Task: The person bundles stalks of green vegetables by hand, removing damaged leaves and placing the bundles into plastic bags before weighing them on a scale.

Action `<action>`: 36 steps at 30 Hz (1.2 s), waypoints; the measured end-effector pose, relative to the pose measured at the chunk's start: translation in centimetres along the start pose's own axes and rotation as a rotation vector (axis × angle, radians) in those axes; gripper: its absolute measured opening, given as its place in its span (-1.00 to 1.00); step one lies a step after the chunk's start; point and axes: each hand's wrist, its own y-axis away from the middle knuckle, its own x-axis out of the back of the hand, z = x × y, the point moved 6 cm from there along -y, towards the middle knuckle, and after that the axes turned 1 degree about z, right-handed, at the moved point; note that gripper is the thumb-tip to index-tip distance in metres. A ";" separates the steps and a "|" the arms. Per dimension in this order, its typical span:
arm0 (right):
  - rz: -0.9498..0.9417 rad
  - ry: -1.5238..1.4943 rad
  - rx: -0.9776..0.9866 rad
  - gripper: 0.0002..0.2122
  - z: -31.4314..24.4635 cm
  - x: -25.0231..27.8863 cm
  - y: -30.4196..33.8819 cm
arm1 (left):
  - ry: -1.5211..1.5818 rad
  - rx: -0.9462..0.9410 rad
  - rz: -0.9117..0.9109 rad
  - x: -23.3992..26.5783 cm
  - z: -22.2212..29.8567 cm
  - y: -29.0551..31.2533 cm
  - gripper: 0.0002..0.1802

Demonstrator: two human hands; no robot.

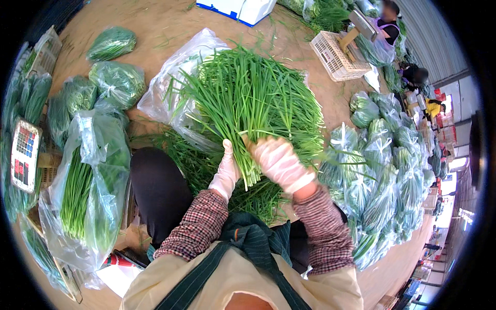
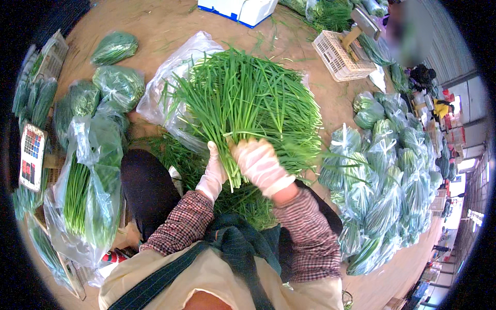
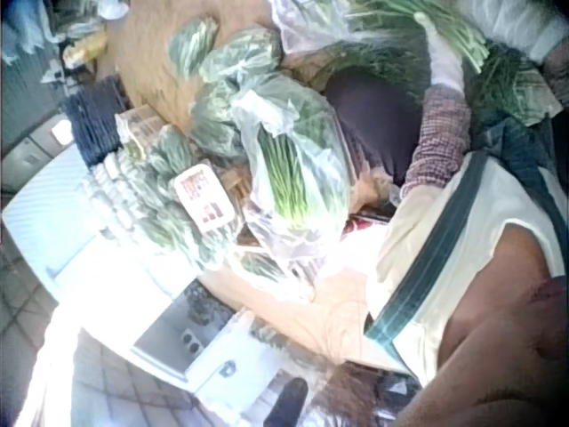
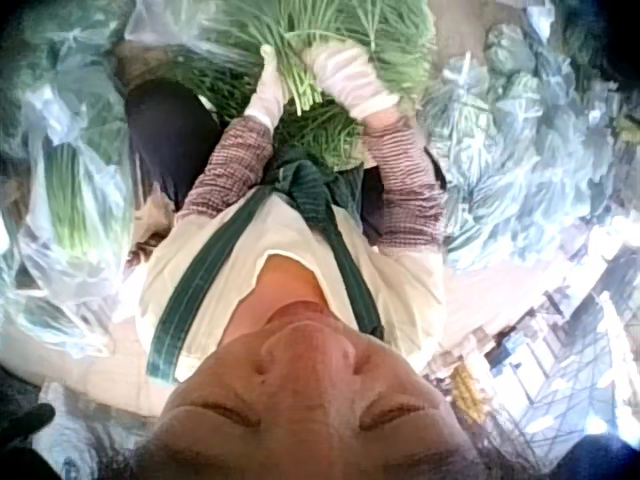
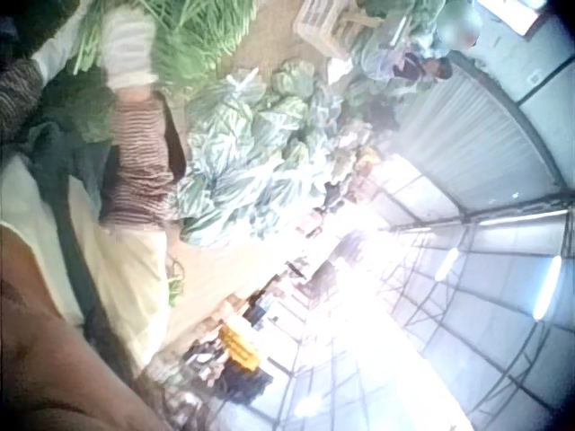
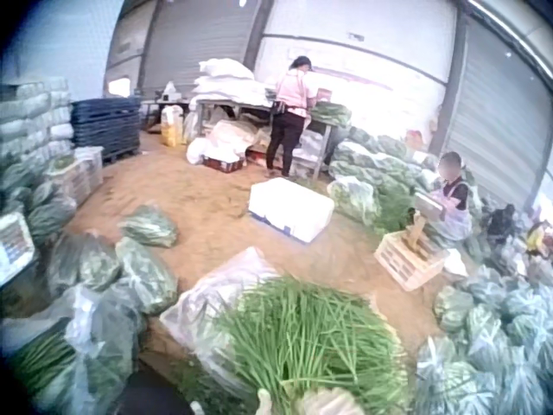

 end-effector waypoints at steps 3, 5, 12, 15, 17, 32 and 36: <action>-0.018 -0.225 -0.106 -0.62 -3.4 -2.6 0.8 | -0.161 -0.004 0.123 0.7 -0.3 0.5 0.26; 0.095 -0.225 -0.126 -0.70 -4.2 -1.1 1.2 | -0.190 0.077 0.055 0.5 -0.3 0.8 0.12; 0.537 -1.340 -0.727 -0.69 -0.7 3.7 9.3 | -0.092 0.075 -0.071 -0.9 1.0 0.4 0.10; 0.791 -1.266 -1.169 -0.56 2.7 5.2 16.5 | -0.046 0.113 -0.123 -1.0 0.9 0.0 0.11; 0.934 -1.007 -1.383 -0.48 4.5 6.7 19.3 | -0.029 0.102 -0.065 -0.6 1.0 0.0 0.10; 0.226 -0.940 -0.774 -0.52 1.4 -3.0 3.3 | -0.068 0.082 -0.104 -1.1 3.3 1.3 0.04; -0.053 -0.964 -0.894 -0.71 2.2 -12.4 1.8 | -0.126 0.084 -0.082 -1.5 3.3 1.1 0.09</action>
